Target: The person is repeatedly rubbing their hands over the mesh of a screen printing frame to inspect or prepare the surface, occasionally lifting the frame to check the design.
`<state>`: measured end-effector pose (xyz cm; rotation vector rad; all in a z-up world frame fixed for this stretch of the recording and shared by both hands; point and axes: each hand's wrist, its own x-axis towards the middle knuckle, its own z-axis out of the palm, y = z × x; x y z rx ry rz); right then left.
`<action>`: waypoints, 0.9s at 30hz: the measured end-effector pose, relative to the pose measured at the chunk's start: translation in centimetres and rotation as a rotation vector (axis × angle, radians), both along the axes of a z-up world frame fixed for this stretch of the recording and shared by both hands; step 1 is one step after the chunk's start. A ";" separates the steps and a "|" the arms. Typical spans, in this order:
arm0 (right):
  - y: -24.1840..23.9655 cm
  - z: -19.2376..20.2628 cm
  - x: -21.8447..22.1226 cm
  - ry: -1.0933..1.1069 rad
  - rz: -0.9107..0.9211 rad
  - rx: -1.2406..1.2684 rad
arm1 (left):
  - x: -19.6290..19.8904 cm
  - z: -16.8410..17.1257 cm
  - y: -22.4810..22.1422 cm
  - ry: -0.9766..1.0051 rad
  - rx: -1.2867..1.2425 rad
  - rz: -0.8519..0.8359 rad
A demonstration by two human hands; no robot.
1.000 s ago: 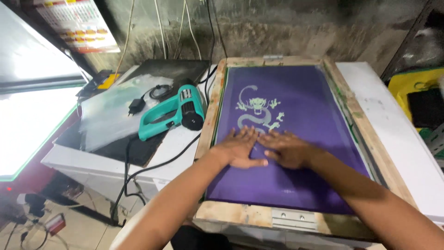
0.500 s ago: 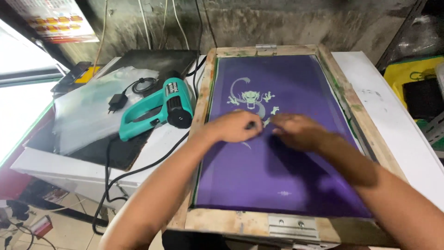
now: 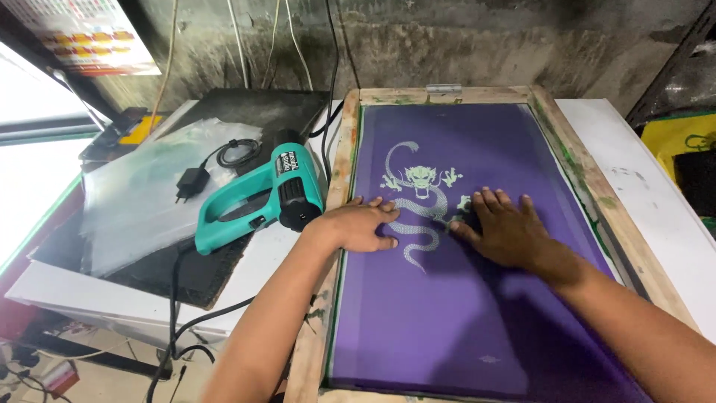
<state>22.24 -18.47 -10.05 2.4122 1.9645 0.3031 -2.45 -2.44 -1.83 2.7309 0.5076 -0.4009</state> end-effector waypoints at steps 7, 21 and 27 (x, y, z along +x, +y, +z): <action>-1.3 2.8 -6.2 0.333 0.458 -0.255 | -0.3 -0.4 -0.5 0.071 0.027 -0.059; 2.0 0.9 -0.8 0.204 0.009 -0.175 | -1.8 0.8 -2.1 0.016 -0.044 -0.053; 0.9 3.1 -5.9 0.357 0.373 -0.253 | -1.7 0.5 -2.1 0.009 -0.040 -0.043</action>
